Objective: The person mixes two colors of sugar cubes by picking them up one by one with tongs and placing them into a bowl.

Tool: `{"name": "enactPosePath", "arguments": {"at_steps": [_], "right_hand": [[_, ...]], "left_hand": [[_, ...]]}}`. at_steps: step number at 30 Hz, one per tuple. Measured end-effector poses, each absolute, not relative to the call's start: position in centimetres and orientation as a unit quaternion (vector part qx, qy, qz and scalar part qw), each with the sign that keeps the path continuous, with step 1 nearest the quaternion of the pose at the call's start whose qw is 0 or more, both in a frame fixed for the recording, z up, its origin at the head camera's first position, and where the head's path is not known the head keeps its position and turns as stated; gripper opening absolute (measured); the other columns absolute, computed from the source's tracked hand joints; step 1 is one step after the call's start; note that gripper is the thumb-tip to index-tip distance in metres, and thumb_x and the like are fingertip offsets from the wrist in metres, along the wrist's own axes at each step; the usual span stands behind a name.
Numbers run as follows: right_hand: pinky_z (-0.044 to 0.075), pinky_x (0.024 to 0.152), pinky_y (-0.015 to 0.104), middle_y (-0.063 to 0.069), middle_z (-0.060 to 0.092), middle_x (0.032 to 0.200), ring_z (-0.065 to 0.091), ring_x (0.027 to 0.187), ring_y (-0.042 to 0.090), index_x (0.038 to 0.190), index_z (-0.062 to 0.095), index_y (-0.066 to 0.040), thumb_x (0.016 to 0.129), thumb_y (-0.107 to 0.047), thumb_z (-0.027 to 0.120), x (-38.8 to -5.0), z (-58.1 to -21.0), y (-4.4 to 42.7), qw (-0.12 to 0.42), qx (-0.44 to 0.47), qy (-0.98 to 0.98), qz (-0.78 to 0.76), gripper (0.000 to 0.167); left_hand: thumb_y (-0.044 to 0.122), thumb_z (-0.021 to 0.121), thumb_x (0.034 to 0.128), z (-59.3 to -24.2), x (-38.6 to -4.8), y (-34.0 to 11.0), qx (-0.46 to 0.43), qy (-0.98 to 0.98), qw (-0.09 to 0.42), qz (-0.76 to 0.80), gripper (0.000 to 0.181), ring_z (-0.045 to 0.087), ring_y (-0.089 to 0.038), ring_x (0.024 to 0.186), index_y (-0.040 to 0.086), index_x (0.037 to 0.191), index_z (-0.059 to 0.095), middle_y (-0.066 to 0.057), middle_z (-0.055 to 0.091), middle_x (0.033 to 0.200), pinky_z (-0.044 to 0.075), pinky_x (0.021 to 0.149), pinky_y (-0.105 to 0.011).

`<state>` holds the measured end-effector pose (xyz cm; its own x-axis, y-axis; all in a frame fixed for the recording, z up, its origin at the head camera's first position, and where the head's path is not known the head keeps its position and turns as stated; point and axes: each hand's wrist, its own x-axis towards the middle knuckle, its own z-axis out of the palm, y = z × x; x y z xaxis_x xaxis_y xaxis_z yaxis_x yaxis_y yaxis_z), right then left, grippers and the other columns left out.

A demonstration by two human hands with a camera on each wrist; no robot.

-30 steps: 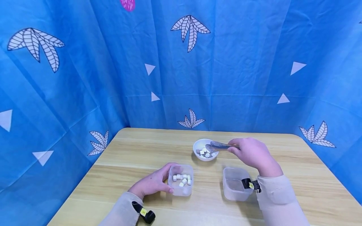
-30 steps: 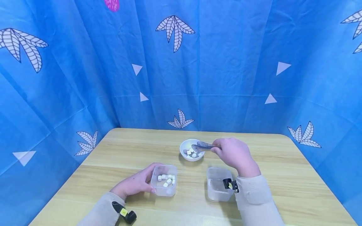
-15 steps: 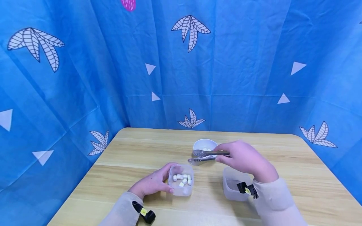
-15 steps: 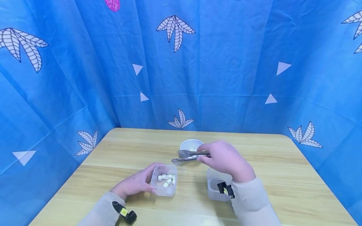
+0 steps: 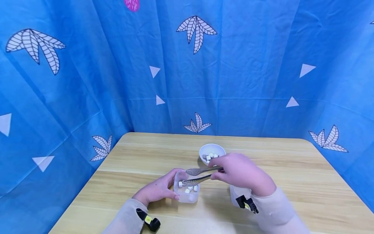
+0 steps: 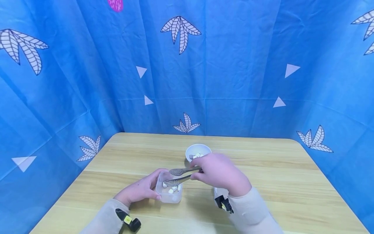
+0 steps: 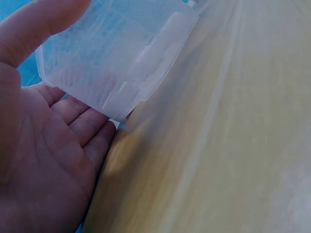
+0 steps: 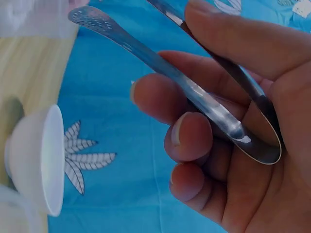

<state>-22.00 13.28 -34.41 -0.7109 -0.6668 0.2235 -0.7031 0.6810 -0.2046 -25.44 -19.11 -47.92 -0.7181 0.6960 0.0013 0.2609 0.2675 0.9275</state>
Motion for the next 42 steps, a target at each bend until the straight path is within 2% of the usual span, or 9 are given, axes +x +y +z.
{"name": "enactPosePath", "arguments": {"at_steps": [7, 14, 24, 30, 37, 42], "right_hand": [[0.045, 0.058, 0.028, -0.020, 0.065, 0.087, 0.050, 0.063, 0.003, 0.108, 0.075, -0.026, 0.090, -0.036, 0.077, -21.9, -35.5, 11.6, 0.090, 0.379, -0.915, 0.110, 0.020], [0.044, 0.052, 0.031, -0.017, 0.066, 0.082, 0.054, 0.064, 0.003, 0.100, 0.074, -0.030, 0.086, -0.037, 0.079, -21.8, -36.5, 10.0, 0.109, 0.375, -0.919, 0.063, 0.017], [0.044, 0.049, 0.033, -0.010, 0.072, 0.090, 0.064, 0.071, 0.011, 0.103, 0.076, -0.029, 0.083, -0.035, 0.083, -21.8, -37.6, 9.0, 0.113, 0.373, -0.920, 0.052, 0.022], [0.043, 0.050, 0.031, -0.012, 0.071, 0.087, 0.060, 0.070, 0.005, 0.098, 0.076, -0.029, 0.082, -0.033, 0.083, -21.5, -37.5, 8.9, 0.103, 0.392, -0.912, 0.060, 0.018], [0.043, 0.050, 0.033, -0.010, 0.070, 0.086, 0.058, 0.067, 0.008, 0.100, 0.076, -0.027, 0.084, -0.037, 0.081, -21.4, -37.5, 8.7, 0.102, 0.372, -0.921, 0.055, 0.019], [0.041, 0.049, 0.031, -0.014, 0.068, 0.083, 0.055, 0.064, 0.005, 0.097, 0.076, -0.028, 0.084, -0.038, 0.081, -21.4, -37.6, 8.7, 0.100, 0.371, -0.922, 0.055, 0.017]], "left_hand": [[0.025, 0.081, 0.0800, -47.7, -25.5, -19.1, 0.320, 0.757, 0.212, 0.528, 0.084, 0.044, -0.017, 0.138, 0.023, 0.150, 0.035, 0.003, 0.052, 0.146, 0.026, 0.115, -0.023], [0.022, 0.080, 0.0822, -47.7, -25.6, -19.1, 0.328, 0.749, 0.218, 0.533, 0.084, 0.046, -0.019, 0.136, 0.023, 0.152, 0.033, 0.001, 0.049, 0.148, 0.030, 0.114, -0.025], [0.024, 0.079, 0.0821, -47.7, -25.5, -19.1, 0.316, 0.762, 0.219, 0.520, 0.083, 0.045, -0.017, 0.136, 0.025, 0.151, 0.033, 0.004, 0.047, 0.149, 0.029, 0.114, -0.028], [0.021, 0.080, 0.0817, -47.9, -25.4, -19.2, 0.326, 0.756, 0.213, 0.526, 0.084, 0.043, -0.021, 0.138, 0.019, 0.152, 0.033, -0.002, 0.047, 0.150, 0.029, 0.115, -0.028], [0.020, 0.079, 0.0841, -47.9, -25.4, -19.1, 0.316, 0.752, 0.224, 0.533, 0.083, 0.044, -0.018, 0.137, 0.023, 0.153, 0.032, 0.003, 0.047, 0.149, 0.028, 0.115, -0.030], [0.021, 0.079, 0.0840, -47.7, -25.3, -19.1, 0.311, 0.757, 0.223, 0.530, 0.082, 0.045, -0.017, 0.136, 0.024, 0.152, 0.033, 0.004, 0.046, 0.149, 0.028, 0.116, -0.034]]}}
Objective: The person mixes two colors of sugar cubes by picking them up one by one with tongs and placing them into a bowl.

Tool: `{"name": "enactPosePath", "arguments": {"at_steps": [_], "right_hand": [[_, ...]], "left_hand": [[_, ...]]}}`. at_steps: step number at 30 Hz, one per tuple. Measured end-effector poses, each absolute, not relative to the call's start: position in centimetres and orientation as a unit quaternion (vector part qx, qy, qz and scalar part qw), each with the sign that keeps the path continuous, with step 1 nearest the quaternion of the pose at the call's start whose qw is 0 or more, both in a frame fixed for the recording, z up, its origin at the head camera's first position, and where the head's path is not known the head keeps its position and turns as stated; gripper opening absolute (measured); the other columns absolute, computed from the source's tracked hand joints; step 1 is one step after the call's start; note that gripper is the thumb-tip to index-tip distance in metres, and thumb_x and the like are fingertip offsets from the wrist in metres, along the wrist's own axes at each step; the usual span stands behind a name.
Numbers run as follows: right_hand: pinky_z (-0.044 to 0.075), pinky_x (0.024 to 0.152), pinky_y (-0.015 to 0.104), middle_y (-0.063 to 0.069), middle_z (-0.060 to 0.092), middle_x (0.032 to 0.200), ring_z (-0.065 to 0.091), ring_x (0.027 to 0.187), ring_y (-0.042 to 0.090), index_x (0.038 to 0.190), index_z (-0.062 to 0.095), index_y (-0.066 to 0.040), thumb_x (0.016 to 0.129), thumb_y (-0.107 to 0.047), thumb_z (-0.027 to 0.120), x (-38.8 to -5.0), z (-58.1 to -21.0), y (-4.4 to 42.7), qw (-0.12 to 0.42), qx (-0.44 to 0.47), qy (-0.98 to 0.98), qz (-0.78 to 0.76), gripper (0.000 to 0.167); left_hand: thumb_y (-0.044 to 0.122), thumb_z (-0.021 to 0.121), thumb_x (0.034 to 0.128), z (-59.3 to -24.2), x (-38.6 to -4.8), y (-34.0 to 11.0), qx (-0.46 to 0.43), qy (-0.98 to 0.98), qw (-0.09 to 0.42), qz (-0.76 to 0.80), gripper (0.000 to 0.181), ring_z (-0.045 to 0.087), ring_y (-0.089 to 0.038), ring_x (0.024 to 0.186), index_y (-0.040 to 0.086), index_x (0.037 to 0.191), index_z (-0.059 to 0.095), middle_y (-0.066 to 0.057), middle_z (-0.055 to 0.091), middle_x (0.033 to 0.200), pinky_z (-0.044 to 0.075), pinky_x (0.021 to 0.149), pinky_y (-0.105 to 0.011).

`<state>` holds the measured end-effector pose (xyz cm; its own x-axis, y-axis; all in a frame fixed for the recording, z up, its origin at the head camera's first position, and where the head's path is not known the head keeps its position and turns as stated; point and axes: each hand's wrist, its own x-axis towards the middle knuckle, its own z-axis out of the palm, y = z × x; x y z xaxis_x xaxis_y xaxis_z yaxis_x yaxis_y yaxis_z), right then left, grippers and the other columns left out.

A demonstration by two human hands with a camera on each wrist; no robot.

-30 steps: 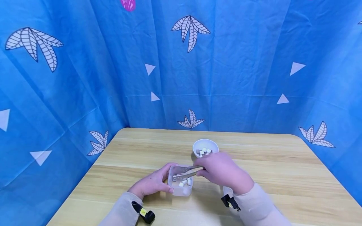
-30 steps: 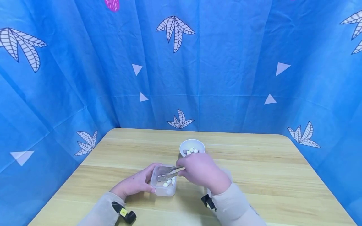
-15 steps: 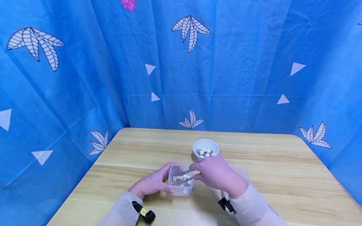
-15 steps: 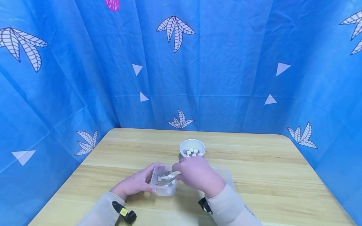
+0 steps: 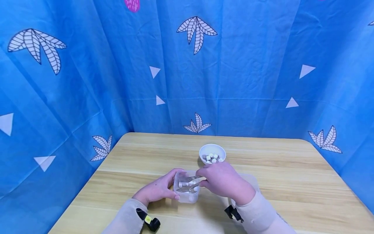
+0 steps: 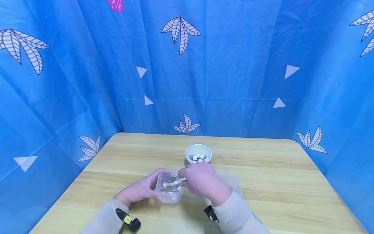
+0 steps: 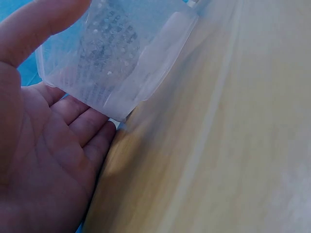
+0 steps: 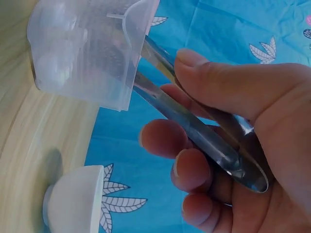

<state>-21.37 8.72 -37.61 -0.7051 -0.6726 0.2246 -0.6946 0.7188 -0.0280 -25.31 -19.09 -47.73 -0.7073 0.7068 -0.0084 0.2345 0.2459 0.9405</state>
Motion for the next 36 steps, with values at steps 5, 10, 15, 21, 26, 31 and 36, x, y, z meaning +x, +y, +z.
{"name": "enactPosePath", "arguments": {"at_steps": [5, 10, 15, 21, 26, 31, 36], "right_hand": [[0.040, 0.049, 0.028, -0.019, 0.061, 0.075, 0.047, 0.059, 0.003, 0.092, 0.074, -0.027, 0.085, -0.038, 0.081, -21.27, -37.43, 8.96, 0.090, 0.384, -0.916, 0.075, 0.014], [0.041, 0.050, 0.030, -0.018, 0.063, 0.076, 0.050, 0.059, 0.004, 0.094, 0.075, -0.026, 0.086, -0.037, 0.080, -21.13, -37.17, 8.95, 0.093, 0.380, -0.917, 0.076, 0.014], [0.041, 0.049, 0.030, -0.014, 0.068, 0.080, 0.054, 0.062, 0.005, 0.094, 0.075, -0.027, 0.085, -0.038, 0.080, -21.05, -37.22, 8.74, 0.103, 0.377, -0.919, 0.056, 0.015], [0.038, 0.048, 0.027, -0.018, 0.062, 0.073, 0.048, 0.058, 0.002, 0.086, 0.073, -0.029, 0.085, -0.035, 0.081, -21.05, -37.26, 8.79, 0.114, 0.390, -0.912, 0.059, 0.009], [0.037, 0.047, 0.027, -0.018, 0.062, 0.072, 0.047, 0.057, 0.003, 0.085, 0.072, -0.030, 0.085, -0.034, 0.080, -21.15, -37.46, 8.56, 0.125, 0.386, -0.913, 0.047, 0.010], [0.036, 0.046, 0.026, -0.019, 0.059, 0.068, 0.045, 0.055, 0.002, 0.080, 0.070, -0.030, 0.085, -0.032, 0.080, -21.24, -37.66, 8.45, 0.134, 0.395, -0.908, 0.045, 0.011], [0.037, 0.047, 0.025, -0.020, 0.057, 0.068, 0.044, 0.055, 0.002, 0.081, 0.070, -0.030, 0.088, -0.031, 0.079, -21.10, -37.17, 8.86, 0.128, 0.400, -0.904, 0.073, 0.011]], "left_hand": [[0.024, 0.080, 0.0831, -47.62, -25.26, -19.10, 0.307, 0.766, 0.218, 0.521, 0.082, 0.045, -0.016, 0.136, 0.025, 0.152, 0.034, 0.004, 0.046, 0.150, 0.028, 0.116, -0.036], [0.022, 0.080, 0.0819, -47.74, -25.36, -19.11, 0.315, 0.757, 0.219, 0.529, 0.084, 0.046, -0.018, 0.136, 0.021, 0.152, 0.034, 0.002, 0.048, 0.149, 0.029, 0.115, -0.029], [0.023, 0.080, 0.0812, -47.72, -25.36, -19.07, 0.311, 0.758, 0.221, 0.530, 0.085, 0.045, -0.018, 0.136, 0.023, 0.152, 0.033, 0.003, 0.048, 0.149, 0.029, 0.114, -0.026], [0.025, 0.081, 0.0781, -47.67, -25.29, -19.08, 0.306, 0.763, 0.218, 0.526, 0.088, 0.040, -0.016, 0.140, 0.024, 0.152, 0.034, 0.003, 0.047, 0.150, 0.025, 0.115, -0.024], [0.025, 0.081, 0.0787, -47.59, -25.34, -19.13, 0.315, 0.766, 0.209, 0.519, 0.088, 0.042, -0.016, 0.138, 0.023, 0.152, 0.033, 0.001, 0.047, 0.150, 0.027, 0.115, -0.024], [0.025, 0.081, 0.0794, -47.60, -25.44, -19.22, 0.316, 0.764, 0.213, 0.520, 0.088, 0.042, -0.016, 0.139, 0.024, 0.153, 0.032, 0.001, 0.046, 0.151, 0.027, 0.115, -0.024], [0.023, 0.080, 0.0801, -47.82, -25.58, -19.21, 0.319, 0.759, 0.217, 0.524, 0.087, 0.042, -0.017, 0.139, 0.023, 0.153, 0.032, 0.001, 0.048, 0.150, 0.026, 0.115, -0.024]]}}
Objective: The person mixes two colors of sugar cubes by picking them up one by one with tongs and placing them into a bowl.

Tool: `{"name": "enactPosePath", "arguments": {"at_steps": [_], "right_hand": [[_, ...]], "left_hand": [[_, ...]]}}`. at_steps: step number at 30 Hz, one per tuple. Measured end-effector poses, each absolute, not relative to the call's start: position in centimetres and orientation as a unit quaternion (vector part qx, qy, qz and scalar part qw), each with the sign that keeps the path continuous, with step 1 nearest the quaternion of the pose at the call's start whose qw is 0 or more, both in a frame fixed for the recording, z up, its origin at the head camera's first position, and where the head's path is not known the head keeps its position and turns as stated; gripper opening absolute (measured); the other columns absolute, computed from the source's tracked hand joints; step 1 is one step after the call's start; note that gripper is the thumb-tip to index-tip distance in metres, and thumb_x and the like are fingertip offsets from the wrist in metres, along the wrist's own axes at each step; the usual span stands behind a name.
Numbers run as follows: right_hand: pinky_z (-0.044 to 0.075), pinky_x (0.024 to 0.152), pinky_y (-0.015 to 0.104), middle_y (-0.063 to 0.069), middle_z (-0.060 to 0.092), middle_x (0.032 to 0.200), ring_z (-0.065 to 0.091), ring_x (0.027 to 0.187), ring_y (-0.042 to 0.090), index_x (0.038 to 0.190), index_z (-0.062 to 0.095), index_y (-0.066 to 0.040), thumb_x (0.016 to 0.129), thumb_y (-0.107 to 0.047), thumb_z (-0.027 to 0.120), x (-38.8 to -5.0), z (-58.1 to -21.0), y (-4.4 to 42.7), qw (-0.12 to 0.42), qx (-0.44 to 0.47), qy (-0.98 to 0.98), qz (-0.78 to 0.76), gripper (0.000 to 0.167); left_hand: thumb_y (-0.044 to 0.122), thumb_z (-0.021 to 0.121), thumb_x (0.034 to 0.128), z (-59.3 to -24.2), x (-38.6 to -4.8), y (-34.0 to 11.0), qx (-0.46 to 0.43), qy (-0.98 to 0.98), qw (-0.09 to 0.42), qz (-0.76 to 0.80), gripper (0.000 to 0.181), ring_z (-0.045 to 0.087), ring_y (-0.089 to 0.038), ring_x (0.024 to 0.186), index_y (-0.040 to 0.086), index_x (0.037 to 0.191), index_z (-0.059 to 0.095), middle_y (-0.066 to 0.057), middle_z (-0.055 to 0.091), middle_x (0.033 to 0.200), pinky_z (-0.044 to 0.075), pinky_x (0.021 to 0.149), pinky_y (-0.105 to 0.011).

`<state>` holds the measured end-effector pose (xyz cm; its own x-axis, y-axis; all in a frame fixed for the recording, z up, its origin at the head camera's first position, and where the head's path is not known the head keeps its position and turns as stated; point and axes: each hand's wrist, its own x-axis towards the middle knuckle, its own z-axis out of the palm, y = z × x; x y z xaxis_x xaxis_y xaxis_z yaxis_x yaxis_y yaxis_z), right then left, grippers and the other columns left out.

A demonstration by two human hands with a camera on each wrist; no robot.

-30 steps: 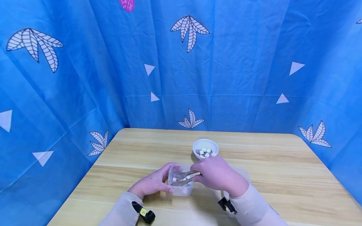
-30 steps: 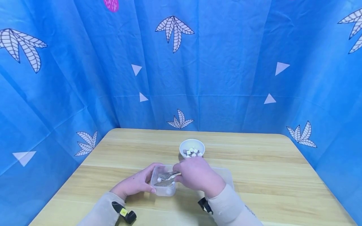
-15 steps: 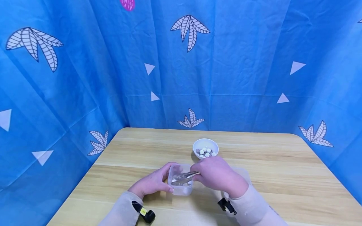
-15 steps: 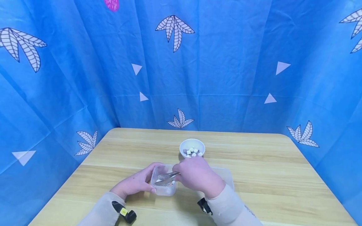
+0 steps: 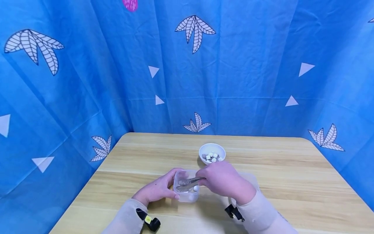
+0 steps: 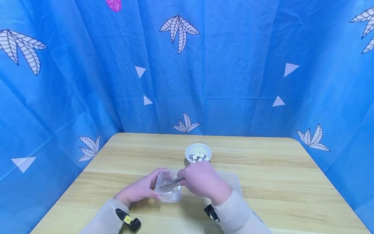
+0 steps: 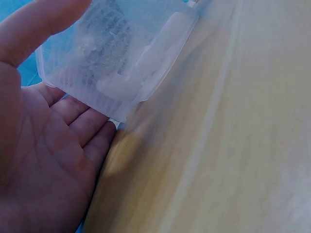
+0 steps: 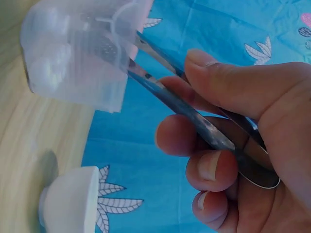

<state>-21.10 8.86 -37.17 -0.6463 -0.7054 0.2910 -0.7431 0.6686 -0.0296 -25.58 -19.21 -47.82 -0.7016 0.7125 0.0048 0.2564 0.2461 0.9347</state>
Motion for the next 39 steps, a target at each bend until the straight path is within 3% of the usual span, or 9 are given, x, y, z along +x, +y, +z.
{"name": "enactPosePath", "arguments": {"at_steps": [7, 12, 16, 23, 27, 39], "right_hand": [[0.045, 0.053, 0.027, -0.022, 0.063, 0.077, 0.050, 0.062, -0.001, 0.092, 0.076, -0.030, 0.092, -0.031, 0.074, -21.1, -35.7, 10.3, 0.127, 0.392, -0.904, 0.111, 0.002], [0.053, 0.063, 0.031, -0.016, 0.071, 0.091, 0.060, 0.071, 0.002, 0.106, 0.079, -0.026, 0.092, -0.026, 0.075, -21.4, -34.9, 11.8, 0.145, 0.385, -0.903, 0.128, 0.014], [0.057, 0.069, 0.035, -0.015, 0.073, 0.095, 0.067, 0.078, 0.006, 0.106, 0.078, -0.024, 0.093, -0.026, 0.075, -21.8, -34.5, 13.0, 0.163, 0.369, -0.907, 0.122, 0.014], [0.056, 0.070, 0.037, -0.016, 0.072, 0.094, 0.065, 0.078, 0.006, 0.107, 0.078, -0.023, 0.094, -0.024, 0.073, -22.5, -33.9, 15.4, 0.175, 0.333, -0.916, 0.139, 0.013], [0.058, 0.077, 0.043, -0.010, 0.074, 0.100, 0.071, 0.089, 0.014, 0.109, 0.077, -0.021, 0.094, -0.023, 0.073, -23.0, -34.0, 16.7, 0.184, 0.314, -0.921, 0.143, 0.016], [0.056, 0.077, 0.051, -0.002, 0.075, 0.103, 0.072, 0.092, 0.025, 0.112, 0.077, -0.018, 0.096, -0.023, 0.070, -24.5, -34.4, 19.6, 0.164, 0.250, -0.946, 0.126, 0.018]], "left_hand": [[0.022, 0.080, 0.0807, -48.0, -25.7, -19.2, 0.333, 0.751, 0.212, 0.529, 0.085, 0.042, -0.018, 0.140, 0.024, 0.152, 0.033, 0.003, 0.049, 0.149, 0.025, 0.117, -0.027], [0.024, 0.081, 0.0804, -48.0, -25.6, -19.2, 0.313, 0.752, 0.220, 0.537, 0.086, 0.038, -0.015, 0.143, 0.028, 0.152, 0.033, 0.003, 0.048, 0.150, 0.024, 0.116, -0.023], [0.023, 0.081, 0.0808, -48.0, -25.6, -19.2, 0.312, 0.755, 0.220, 0.533, 0.086, 0.039, -0.017, 0.142, 0.026, 0.152, 0.033, 0.000, 0.047, 0.151, 0.026, 0.115, -0.023], [0.023, 0.080, 0.0814, -48.2, -25.6, -19.2, 0.321, 0.756, 0.208, 0.531, 0.083, 0.040, -0.023, 0.141, 0.022, 0.151, 0.035, -0.002, 0.046, 0.151, 0.028, 0.114, -0.023], [0.019, 0.080, 0.0810, -48.2, -25.6, -19.2, 0.321, 0.745, 0.215, 0.544, 0.084, 0.040, -0.024, 0.141, 0.019, 0.151, 0.034, -0.005, 0.046, 0.150, 0.027, 0.114, -0.023], [0.021, 0.081, 0.0813, -47.9, -25.5, -19.2, 0.306, 0.757, 0.218, 0.534, 0.083, 0.039, -0.020, 0.141, 0.026, 0.151, 0.035, 0.000, 0.045, 0.151, 0.025, 0.115, -0.026]]}}
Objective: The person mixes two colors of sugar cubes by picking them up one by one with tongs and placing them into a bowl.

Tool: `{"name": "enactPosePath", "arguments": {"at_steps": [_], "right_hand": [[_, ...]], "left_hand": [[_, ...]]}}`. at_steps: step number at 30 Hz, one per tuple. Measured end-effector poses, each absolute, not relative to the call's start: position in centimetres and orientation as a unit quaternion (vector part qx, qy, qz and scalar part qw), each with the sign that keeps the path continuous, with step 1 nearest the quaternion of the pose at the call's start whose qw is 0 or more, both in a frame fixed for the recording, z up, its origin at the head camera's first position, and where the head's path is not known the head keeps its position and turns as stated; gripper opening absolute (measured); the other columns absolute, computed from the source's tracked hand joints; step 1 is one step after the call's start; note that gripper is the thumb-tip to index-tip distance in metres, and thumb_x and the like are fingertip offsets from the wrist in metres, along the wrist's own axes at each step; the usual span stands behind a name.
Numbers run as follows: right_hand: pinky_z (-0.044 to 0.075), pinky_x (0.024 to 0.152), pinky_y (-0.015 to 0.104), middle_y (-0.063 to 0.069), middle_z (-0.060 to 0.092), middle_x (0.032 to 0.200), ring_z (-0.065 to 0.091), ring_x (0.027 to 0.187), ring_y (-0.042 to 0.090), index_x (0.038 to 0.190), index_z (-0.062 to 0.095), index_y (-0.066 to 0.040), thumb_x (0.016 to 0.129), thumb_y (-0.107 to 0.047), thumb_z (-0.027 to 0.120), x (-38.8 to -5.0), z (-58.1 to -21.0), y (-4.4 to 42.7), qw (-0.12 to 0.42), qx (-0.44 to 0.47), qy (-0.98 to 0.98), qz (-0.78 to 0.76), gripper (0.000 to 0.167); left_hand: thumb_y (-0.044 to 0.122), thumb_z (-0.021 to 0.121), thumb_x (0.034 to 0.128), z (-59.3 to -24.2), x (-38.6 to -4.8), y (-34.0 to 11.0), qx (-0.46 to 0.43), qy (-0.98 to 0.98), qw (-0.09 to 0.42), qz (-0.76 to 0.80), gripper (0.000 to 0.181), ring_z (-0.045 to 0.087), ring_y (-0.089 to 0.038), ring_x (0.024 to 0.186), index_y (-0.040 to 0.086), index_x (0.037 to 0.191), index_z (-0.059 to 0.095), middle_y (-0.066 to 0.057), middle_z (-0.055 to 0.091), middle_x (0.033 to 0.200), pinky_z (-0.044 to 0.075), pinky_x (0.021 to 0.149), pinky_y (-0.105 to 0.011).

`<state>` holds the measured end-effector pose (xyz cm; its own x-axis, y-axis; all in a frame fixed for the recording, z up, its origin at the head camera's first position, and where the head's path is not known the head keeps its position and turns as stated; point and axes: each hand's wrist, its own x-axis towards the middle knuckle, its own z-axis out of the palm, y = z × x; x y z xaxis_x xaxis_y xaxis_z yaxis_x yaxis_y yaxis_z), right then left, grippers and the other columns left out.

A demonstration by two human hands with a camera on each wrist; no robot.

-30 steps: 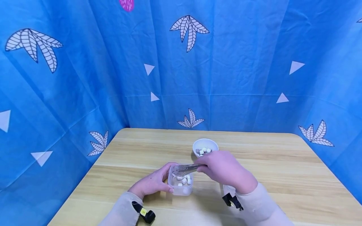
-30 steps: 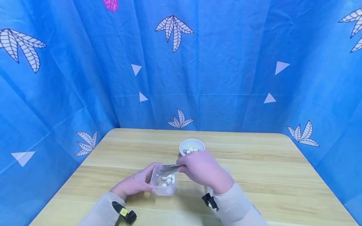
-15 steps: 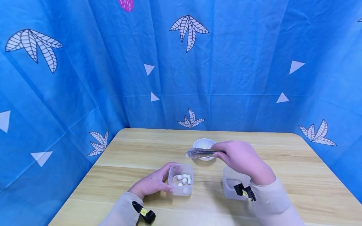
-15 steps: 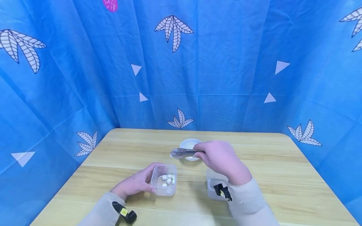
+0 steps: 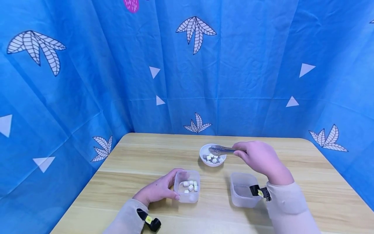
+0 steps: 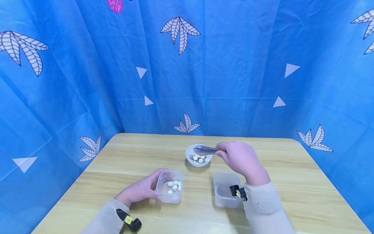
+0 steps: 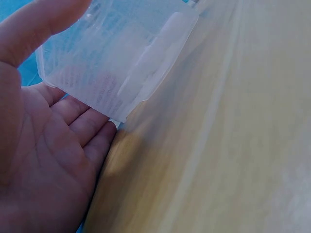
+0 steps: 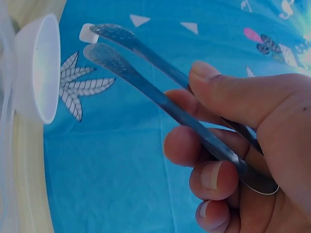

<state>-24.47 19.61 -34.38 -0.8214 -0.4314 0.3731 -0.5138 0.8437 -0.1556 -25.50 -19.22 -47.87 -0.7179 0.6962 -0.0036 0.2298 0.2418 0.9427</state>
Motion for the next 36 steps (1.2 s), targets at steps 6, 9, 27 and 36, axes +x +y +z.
{"name": "enactPosePath", "arguments": {"at_steps": [6, 9, 27, 36], "right_hand": [[0.055, 0.072, 0.052, 0.003, 0.075, 0.103, 0.071, 0.090, 0.028, 0.113, 0.076, -0.017, 0.097, -0.026, 0.068, -25.0, -34.6, 20.4, 0.145, 0.208, -0.960, 0.118, 0.020], [0.055, 0.071, 0.052, 0.003, 0.075, 0.103, 0.071, 0.090, 0.028, 0.114, 0.076, -0.017, 0.097, -0.027, 0.068, -25.0, -34.7, 20.7, 0.137, 0.195, -0.964, 0.120, 0.021], [0.052, 0.070, 0.035, -0.015, 0.070, 0.095, 0.057, 0.073, 0.005, 0.114, 0.076, -0.023, 0.095, -0.031, 0.072, -23.9, -34.7, 16.9, 0.129, 0.315, -0.926, 0.164, 0.021], [0.048, 0.065, 0.028, -0.023, 0.062, 0.083, 0.052, 0.067, 0.002, 0.110, 0.077, -0.025, 0.092, -0.032, 0.075, -23.3, -34.7, 13.4, 0.032, 0.409, -0.901, 0.142, 0.020]], "left_hand": [[0.019, 0.080, 0.0806, -48.1, -25.5, -19.2, 0.321, 0.751, 0.208, 0.539, 0.084, 0.039, -0.024, 0.141, 0.021, 0.151, 0.035, -0.004, 0.047, 0.150, 0.026, 0.115, -0.024], [0.019, 0.080, 0.0806, -48.0, -25.5, -19.2, 0.318, 0.751, 0.210, 0.539, 0.084, 0.038, -0.024, 0.143, 0.021, 0.151, 0.035, -0.004, 0.047, 0.150, 0.025, 0.115, -0.022], [0.018, 0.080, 0.0820, -48.5, -25.4, -19.4, 0.313, 0.754, 0.211, 0.538, 0.084, 0.040, -0.022, 0.140, 0.022, 0.152, 0.034, -0.002, 0.045, 0.151, 0.029, 0.113, -0.024], [0.024, 0.080, 0.0807, -48.3, -25.6, -19.1, 0.320, 0.765, 0.205, 0.520, 0.084, 0.038, -0.016, 0.142, 0.030, 0.152, 0.034, 0.006, 0.044, 0.152, 0.025, 0.117, -0.028]]}}
